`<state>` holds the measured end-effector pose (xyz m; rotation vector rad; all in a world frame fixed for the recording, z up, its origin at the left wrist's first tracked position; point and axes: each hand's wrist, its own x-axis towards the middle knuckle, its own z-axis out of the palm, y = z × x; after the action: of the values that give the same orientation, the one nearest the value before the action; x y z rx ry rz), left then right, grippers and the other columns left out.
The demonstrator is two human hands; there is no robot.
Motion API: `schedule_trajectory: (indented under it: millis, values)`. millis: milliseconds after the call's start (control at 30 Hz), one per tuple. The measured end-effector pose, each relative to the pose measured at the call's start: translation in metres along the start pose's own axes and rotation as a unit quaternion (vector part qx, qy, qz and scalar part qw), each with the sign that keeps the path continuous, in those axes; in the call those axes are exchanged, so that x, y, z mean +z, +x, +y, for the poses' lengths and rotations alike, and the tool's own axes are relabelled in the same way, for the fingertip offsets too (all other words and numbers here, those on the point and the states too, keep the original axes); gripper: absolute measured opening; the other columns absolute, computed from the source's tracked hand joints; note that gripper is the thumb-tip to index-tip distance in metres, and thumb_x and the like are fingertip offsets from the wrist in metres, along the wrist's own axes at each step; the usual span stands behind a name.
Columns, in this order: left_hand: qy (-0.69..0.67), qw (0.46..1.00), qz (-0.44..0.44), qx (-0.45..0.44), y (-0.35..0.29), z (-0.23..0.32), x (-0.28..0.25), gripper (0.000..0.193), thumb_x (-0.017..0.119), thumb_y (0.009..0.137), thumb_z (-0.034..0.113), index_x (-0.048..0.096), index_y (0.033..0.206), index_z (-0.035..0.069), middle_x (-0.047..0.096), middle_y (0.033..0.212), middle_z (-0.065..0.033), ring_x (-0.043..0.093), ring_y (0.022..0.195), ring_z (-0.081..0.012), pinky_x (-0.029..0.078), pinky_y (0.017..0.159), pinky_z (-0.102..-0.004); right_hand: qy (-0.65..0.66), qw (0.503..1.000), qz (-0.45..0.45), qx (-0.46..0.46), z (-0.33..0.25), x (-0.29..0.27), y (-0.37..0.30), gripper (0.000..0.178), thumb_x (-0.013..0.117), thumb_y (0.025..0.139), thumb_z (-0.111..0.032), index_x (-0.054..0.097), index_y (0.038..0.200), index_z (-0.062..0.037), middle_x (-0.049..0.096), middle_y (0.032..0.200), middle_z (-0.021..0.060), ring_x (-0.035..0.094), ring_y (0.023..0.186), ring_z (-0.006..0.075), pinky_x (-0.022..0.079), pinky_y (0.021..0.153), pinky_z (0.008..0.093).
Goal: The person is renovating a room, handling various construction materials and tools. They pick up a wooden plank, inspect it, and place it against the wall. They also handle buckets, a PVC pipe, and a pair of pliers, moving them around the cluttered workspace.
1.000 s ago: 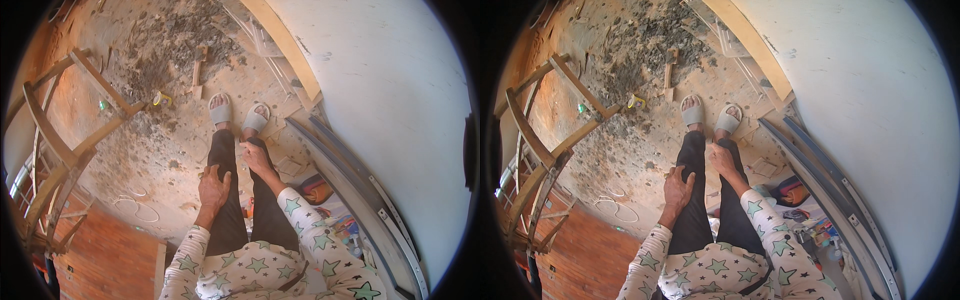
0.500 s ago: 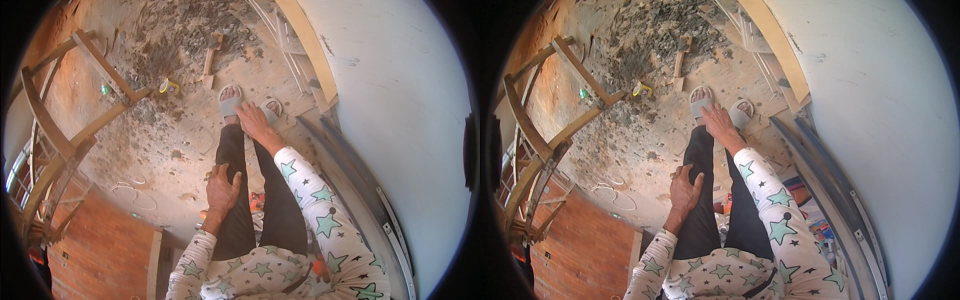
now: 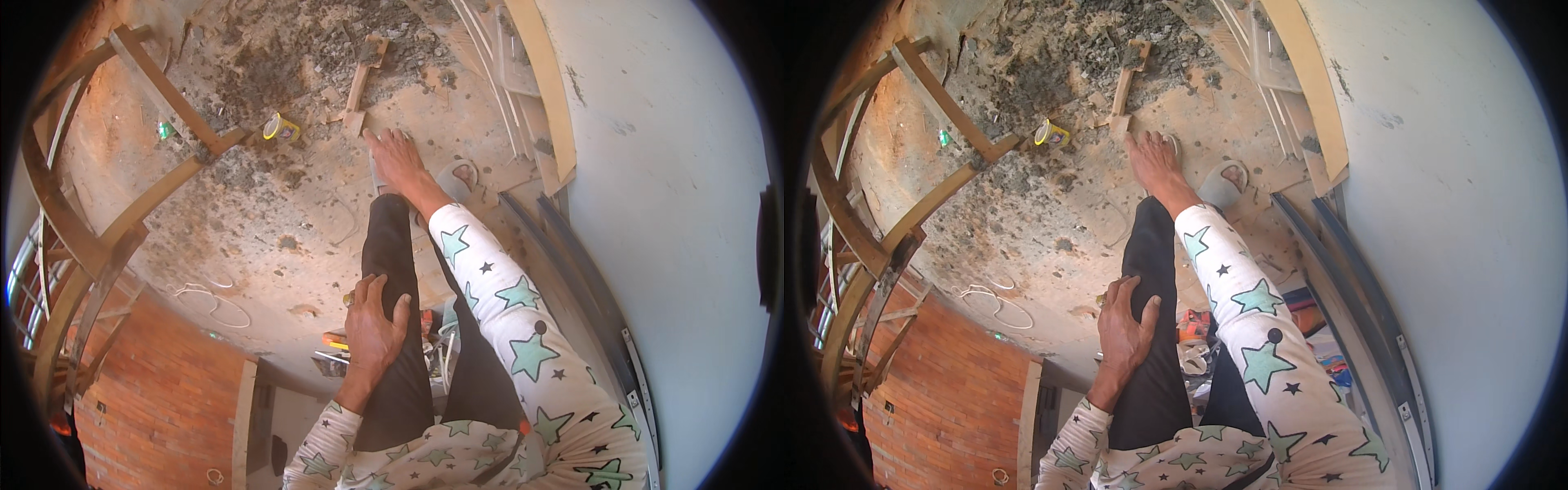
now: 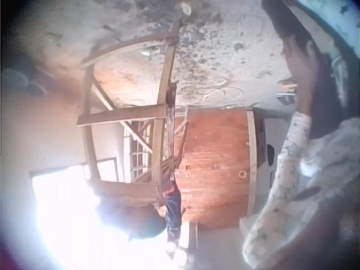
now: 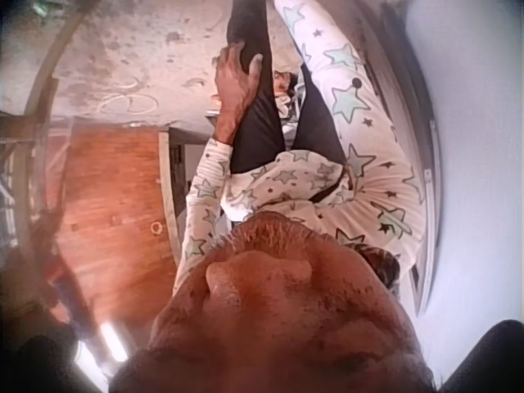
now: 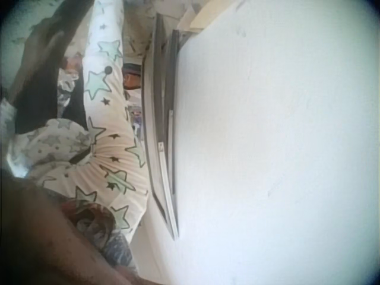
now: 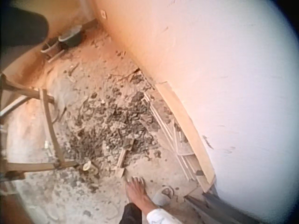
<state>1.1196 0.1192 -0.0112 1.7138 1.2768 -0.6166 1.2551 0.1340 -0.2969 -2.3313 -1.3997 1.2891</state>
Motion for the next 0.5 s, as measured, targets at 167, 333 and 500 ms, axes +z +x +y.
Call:
schedule_trajectory:
  millis: [167,333,500]
  values:
    - [-0.025,1.000,-0.006,-0.001,0.006,0.006,-0.008,0.047,0.070,0.091,0.024,0.059,0.126,-0.006,0.059,0.128,-0.0289,0.057,0.119,-0.0469,0.047,0.100,-0.0513,0.027,0.999,-0.032,0.033,0.003,-0.012,0.030,0.057,0.051,0.093,-0.007,0.043,0.150,-0.0081,0.056,0.131,0.0215,0.052,0.125,0.0392,0.047,0.100,0.0512]
    - [-0.036,0.999,-0.004,-0.003,0.012,0.007,-0.018,0.050,0.071,0.090,0.025,0.059,0.127,-0.006,0.058,0.129,-0.0304,0.057,0.118,-0.0485,0.048,0.098,-0.0524,0.038,0.998,-0.045,0.025,-0.008,-0.014,0.067,0.064,0.052,0.091,-0.005,0.039,0.154,-0.0114,0.058,0.129,0.0205,0.055,0.122,0.0393,0.050,0.098,0.0496]
    - [-0.060,0.998,-0.013,-0.015,0.019,0.013,-0.033,0.049,0.070,0.091,0.023,0.058,0.127,-0.007,0.057,0.129,-0.0314,0.057,0.120,-0.0485,0.046,0.101,-0.0523,0.028,0.996,-0.069,0.047,-0.009,-0.008,0.103,0.066,0.052,0.092,-0.006,0.037,0.156,-0.0128,0.056,0.134,0.0222,0.052,0.127,0.0417,0.049,0.100,0.0480]
